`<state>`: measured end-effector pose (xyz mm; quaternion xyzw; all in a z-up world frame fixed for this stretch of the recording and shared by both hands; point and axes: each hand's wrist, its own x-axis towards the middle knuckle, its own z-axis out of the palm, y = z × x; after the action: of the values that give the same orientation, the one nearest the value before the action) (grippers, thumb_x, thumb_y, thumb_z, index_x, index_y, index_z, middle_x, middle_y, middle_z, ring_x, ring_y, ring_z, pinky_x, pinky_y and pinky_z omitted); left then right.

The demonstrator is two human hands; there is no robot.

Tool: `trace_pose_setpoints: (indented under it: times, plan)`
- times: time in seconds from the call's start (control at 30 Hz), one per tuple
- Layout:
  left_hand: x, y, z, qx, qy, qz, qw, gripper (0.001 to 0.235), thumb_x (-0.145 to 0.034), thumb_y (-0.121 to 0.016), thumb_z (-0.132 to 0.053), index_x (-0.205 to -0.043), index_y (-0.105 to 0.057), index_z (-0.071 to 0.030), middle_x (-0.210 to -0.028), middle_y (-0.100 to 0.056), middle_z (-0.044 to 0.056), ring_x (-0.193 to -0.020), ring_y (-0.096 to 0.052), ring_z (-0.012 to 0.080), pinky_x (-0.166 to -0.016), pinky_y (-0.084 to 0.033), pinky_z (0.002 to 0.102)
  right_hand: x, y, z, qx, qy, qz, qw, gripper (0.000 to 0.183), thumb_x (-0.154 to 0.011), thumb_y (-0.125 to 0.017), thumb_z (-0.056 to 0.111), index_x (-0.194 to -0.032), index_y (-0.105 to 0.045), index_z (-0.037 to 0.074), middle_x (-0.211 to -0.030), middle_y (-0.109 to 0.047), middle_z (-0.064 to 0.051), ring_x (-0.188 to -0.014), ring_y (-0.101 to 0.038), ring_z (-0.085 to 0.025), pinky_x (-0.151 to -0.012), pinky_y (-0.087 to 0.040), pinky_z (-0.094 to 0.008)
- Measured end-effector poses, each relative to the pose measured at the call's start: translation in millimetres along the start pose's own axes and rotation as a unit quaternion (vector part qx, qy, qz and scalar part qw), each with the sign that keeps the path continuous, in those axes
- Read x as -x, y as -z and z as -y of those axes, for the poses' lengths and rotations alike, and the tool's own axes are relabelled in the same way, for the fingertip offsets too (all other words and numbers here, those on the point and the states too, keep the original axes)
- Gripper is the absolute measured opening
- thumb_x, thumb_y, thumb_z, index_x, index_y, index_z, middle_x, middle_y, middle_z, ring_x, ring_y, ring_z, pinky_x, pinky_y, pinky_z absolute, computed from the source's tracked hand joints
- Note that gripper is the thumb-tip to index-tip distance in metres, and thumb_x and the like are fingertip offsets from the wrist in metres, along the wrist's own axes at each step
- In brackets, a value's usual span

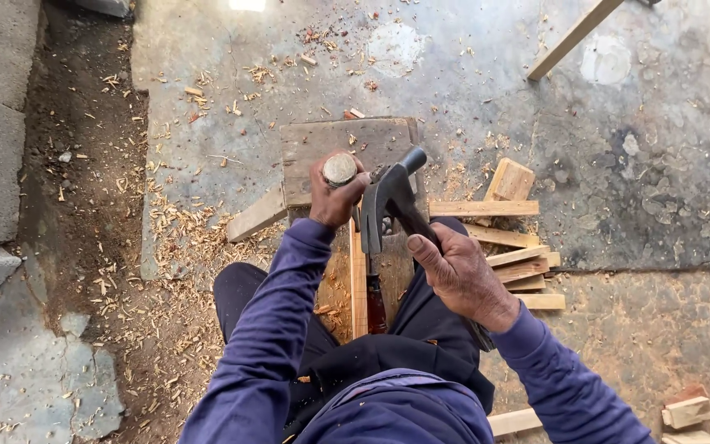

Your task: The person sits cross-legged on the ground and uses a hammer to strike a chisel, carving a groove into a piece of wood clamped to a small wooden stool. The person repeatedly adjusts the chisel and strikes it to deepen the cut.

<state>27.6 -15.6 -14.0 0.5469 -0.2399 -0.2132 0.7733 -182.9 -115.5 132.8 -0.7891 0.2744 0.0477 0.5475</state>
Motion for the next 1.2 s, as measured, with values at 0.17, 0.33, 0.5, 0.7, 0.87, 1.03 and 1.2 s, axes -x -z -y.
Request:
trace_pose_setpoints:
  times: [0.17, 0.33, 0.5, 0.7, 0.87, 1.03, 1.2]
  plan:
    - [0.2, 1.7, 10.6, -0.013, -0.021, -0.004, 1.0, 0.006, -0.079, -0.07, -0.003, -0.08, -0.065, -0.006, -0.077, -0.064, 0.0, -0.066, -0.061, 0.0074, -0.062, -0.053, 0.024, -2.4, -3.6, 4.0, -0.002, -0.007, 0.007, 1.0, 0.057, -0.093, -0.057, 0.062, -0.092, -0.064, 0.006, -0.059, -0.045, 0.006, -0.052, -0.046, -0.004, -0.046, -0.04, -0.025]
    - [-1.5, 3.3, 16.3, -0.035, -0.041, -0.002, 0.999, 0.005, -0.078, -0.067, -0.001, -0.081, -0.066, -0.004, -0.081, -0.065, 0.001, -0.075, -0.062, 0.0082, -0.072, -0.053, 0.024, -5.9, -3.8, 6.5, 0.021, -0.007, 0.003, 1.0, 0.059, -0.093, -0.055, 0.063, -0.092, -0.065, 0.005, -0.059, -0.045, 0.006, -0.053, -0.047, -0.005, -0.047, -0.041, -0.026]
    - [6.2, -3.8, 20.1, -0.028, -0.074, -0.016, 0.997, 0.015, -0.081, -0.08, -0.012, -0.088, -0.07, -0.004, -0.086, -0.071, 0.001, -0.079, -0.067, 0.0095, -0.074, -0.056, 0.027, -10.1, -2.7, 13.5, 0.055, 0.013, 0.005, 0.998, 0.061, -0.094, -0.053, 0.064, -0.096, -0.066, 0.004, -0.061, -0.044, 0.005, -0.058, -0.045, -0.006, -0.05, -0.041, -0.028]
    - [25.6, -4.7, 13.0, 0.009, -0.12, 0.02, 0.992, 0.038, -0.079, -0.088, -0.036, -0.098, -0.072, -0.006, -0.088, -0.07, -0.002, -0.078, -0.068, 0.0092, -0.072, -0.057, 0.027, -13.7, 4.7, 36.8, 0.107, 0.066, 0.012, 0.992, 0.059, -0.095, -0.055, 0.061, -0.099, -0.067, 0.004, -0.062, -0.047, -0.001, -0.06, -0.045, -0.01, -0.052, -0.042, -0.032]
    - [30.6, -6.4, 25.8, -0.066, -0.094, -0.009, 0.993, 0.034, -0.082, -0.087, -0.036, -0.094, -0.072, -0.008, -0.086, -0.07, -0.002, -0.076, -0.067, 0.0091, -0.07, -0.056, 0.027, -24.2, 5.9, 38.7, 0.245, 0.034, 0.036, 0.968, 0.059, -0.095, -0.052, 0.062, -0.098, -0.066, 0.004, -0.06, -0.054, -0.009, -0.058, -0.055, -0.019, -0.056, -0.045, -0.039]
    - [29.2, -7.2, 18.5, -0.143, -0.125, -0.01, 0.982, 0.03, -0.082, -0.088, -0.034, -0.09, -0.073, -0.01, -0.083, -0.071, -0.002, -0.074, -0.068, 0.0096, -0.069, -0.056, 0.029, -10.0, 14.3, 75.6, 0.245, 0.07, 0.034, 0.966, 0.061, -0.094, -0.051, 0.064, -0.099, -0.067, 0.005, -0.061, -0.057, -0.015, -0.059, -0.061, -0.029, -0.057, -0.048, -0.043]
    - [35.0, -0.7, 32.0, -0.13, -0.105, -0.007, 0.986, 0.028, -0.082, -0.087, -0.035, -0.085, -0.071, -0.012, -0.081, -0.072, -0.002, -0.073, -0.07, 0.0082, -0.069, -0.058, 0.029, -24.8, 6.7, 51.6, 0.286, 0.032, 0.046, 0.957, 0.06, -0.094, -0.052, 0.063, -0.095, -0.065, 0.004, -0.062, -0.058, -0.013, -0.059, -0.061, -0.027, -0.057, -0.048, -0.043]
